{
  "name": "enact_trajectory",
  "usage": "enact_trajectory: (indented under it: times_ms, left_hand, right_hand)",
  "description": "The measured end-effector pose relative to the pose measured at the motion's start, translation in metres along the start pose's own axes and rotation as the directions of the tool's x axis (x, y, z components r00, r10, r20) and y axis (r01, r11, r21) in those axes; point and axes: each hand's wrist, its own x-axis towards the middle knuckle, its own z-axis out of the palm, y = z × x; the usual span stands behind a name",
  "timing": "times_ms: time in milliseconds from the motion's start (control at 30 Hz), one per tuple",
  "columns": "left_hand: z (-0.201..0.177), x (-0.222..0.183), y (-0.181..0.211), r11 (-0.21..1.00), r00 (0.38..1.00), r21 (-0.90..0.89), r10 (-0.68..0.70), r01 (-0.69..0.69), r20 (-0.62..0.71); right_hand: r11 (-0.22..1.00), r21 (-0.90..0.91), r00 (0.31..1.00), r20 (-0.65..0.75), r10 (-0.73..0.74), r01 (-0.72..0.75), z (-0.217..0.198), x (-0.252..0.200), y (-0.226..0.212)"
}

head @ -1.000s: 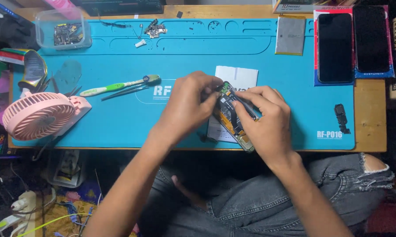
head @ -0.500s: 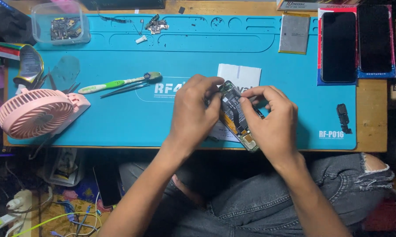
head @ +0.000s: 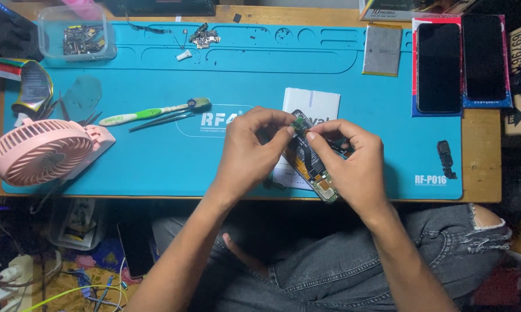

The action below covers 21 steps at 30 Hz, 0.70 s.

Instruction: Attaching internal components and ribbon cables to a smartphone motherboard during a repair process.

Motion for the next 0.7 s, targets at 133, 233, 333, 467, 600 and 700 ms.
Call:
enact_trajectory:
  times_ms: [133,233,333,467,600,700]
  left_hand:
    - [-0.001,0.001,-0.003,1.000,1.000,-0.017,0.006,-0.006,0.001]
    - [-0.002,0.001,0.000,1.000,1.000,-0.027,-0.011,0.011,0.004]
    - [-0.003,0.001,-0.002,0.999,1.000,-0.043,-0.006,0.006,0.009]
    - [-0.005,0.000,-0.001,0.999,1.000,-0.045,0.013,-0.013,0.012]
    - [-0.005,0.000,-0.002,0.998,0.999,-0.058,0.030,-0.029,0.012]
    - [-0.007,0.000,-0.001,0.997,0.999,-0.067,0.032,-0.031,0.016]
  right_hand:
    - [1.000,0.024,1.000,0.011,0.005,-0.005,0.003,0.002,-0.005]
    - [0.999,0.041,1.000,0.015,0.008,-0.008,0.006,0.002,-0.009]
    - [1.000,0.031,1.000,0.021,-0.006,0.005,0.008,0.003,-0.014]
    - [0.999,0.030,0.999,0.028,-0.030,0.029,0.008,0.003,-0.014]
    - [0.999,0.017,0.999,0.017,-0.045,0.045,0.010,0.002,-0.013]
    - [0.998,0.002,0.998,0.002,-0.057,0.057,0.013,0.004,-0.006]
